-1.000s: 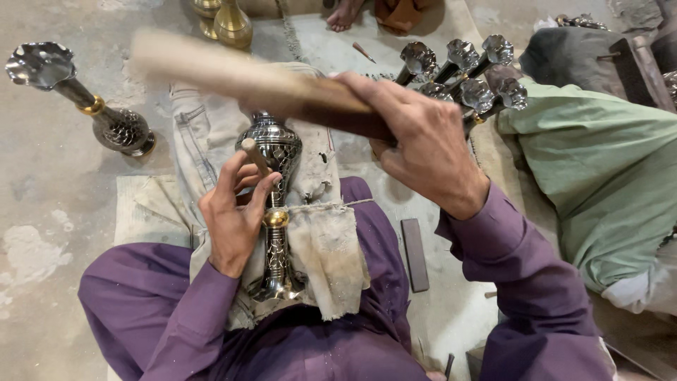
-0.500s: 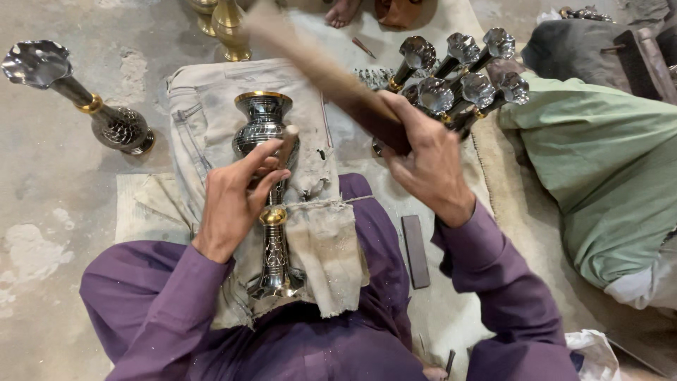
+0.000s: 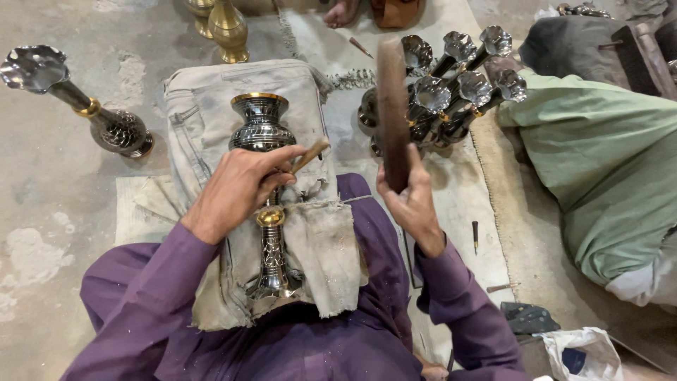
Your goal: The person sits on the floor with an ornate silver vase resting on a cloth pad on their lap. They hold a small punch against the vase surface with one hand and repeatedly strike it with a wooden mallet held in the other hand, repositioning the punch around the vase body to work the metal surface.
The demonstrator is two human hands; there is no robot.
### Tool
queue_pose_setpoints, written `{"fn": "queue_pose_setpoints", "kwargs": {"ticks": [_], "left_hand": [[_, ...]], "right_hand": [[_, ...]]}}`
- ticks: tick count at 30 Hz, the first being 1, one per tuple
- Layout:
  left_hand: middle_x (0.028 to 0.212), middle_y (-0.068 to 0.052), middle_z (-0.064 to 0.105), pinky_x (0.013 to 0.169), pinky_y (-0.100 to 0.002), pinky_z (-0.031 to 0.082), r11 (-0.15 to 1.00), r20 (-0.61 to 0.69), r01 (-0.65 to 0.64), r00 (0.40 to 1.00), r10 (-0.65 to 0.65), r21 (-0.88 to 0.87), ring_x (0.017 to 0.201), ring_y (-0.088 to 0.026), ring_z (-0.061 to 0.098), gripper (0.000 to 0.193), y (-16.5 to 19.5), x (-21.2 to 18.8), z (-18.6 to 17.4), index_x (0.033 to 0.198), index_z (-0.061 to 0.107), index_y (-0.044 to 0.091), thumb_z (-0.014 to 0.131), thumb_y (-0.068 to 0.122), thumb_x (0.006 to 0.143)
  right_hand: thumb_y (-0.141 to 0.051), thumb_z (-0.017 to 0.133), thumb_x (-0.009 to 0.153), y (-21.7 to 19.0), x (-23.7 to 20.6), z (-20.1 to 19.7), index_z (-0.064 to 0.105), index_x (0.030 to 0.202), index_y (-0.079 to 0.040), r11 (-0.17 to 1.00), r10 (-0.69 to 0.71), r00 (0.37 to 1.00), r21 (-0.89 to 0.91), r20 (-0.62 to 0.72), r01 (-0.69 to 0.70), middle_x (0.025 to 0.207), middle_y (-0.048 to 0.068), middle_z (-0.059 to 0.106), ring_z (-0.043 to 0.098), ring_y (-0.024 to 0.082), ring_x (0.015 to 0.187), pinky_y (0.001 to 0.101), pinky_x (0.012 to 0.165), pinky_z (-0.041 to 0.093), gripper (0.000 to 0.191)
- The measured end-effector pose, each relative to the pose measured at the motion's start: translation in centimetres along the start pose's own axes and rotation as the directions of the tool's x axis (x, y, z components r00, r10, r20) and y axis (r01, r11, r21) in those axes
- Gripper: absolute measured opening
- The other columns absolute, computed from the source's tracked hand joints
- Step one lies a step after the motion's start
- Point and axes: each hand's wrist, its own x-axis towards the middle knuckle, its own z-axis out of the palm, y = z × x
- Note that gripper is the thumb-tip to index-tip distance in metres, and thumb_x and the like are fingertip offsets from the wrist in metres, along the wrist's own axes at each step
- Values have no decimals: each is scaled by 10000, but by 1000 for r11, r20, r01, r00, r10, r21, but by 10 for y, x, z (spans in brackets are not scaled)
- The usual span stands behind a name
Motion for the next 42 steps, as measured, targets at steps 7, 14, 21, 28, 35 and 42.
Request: {"fn": "queue_pose_setpoints", "kwargs": {"ticks": [7, 14, 21, 28, 35, 42], "left_hand": [[873, -135, 757, 693, -445, 525, 989, 247, -123, 964, 100, 78, 807, -328, 719, 457, -3, 10, -7, 1304, 664, 133, 735, 123, 852], [1031, -84, 799, 748, -354, 624, 991, -53, -5, 999, -2, -135, 876, -195, 779, 417, -7, -2, -18, 1343, 627, 96, 716, 81, 937], [1037, -116, 774, 747, -310, 653, 962, -88, 41, 994, -67, -270, 894, -168, 784, 492, -16, -4, -20, 1333, 598, 55, 785, 77, 879], [991, -127, 773, 705, -377, 582, 994, 6, -102, 995, 102, -29, 858, -273, 768, 428, -4, -1, -18, 1318, 647, 71, 741, 145, 907], [1019, -121, 767, 670, -417, 573, 990, 55, -118, 992, 114, 81, 757, -310, 736, 463, 3, 4, -20, 1367, 646, 128, 698, 219, 917], [1025, -108, 769, 677, -416, 574, 985, 37, -142, 990, 139, 96, 785, -301, 736, 451, 1, 3, -18, 1381, 637, 136, 681, 239, 945]], "right_hand": [[85, 598, 890, 4, -37, 36, 536, 1189, -75, 865, 63, 981, 500, -183, 38, 969, 86, 609, 611, 136, 875, 290, 739, 525, 345], [114, 653, 832, 2, -64, 27, 585, 1148, -13, 958, 137, 983, 270, -123, -100, 869, 69, 639, 631, 138, 798, 289, 689, 530, 348], [49, 731, 913, -9, -74, 59, 518, 1063, -68, 661, -56, 997, 747, -52, 76, 986, 45, 625, 658, 109, 900, 294, 811, 591, 286], [-44, 849, 860, -14, -72, 64, 588, 990, -21, 740, 327, 913, 534, 244, -408, 778, 48, 615, 607, 128, 668, 282, 582, 502, 292], [-141, 811, 873, -17, -50, 27, 522, 1258, -30, 917, 97, 991, 395, -89, -54, 906, -28, 622, 615, 50, 813, 217, 723, 546, 494], [-159, 840, 889, -13, -38, 10, 600, 1149, -13, 981, 83, 992, 181, -96, -65, 784, 2, 624, 602, 86, 684, 244, 625, 516, 383]]}}
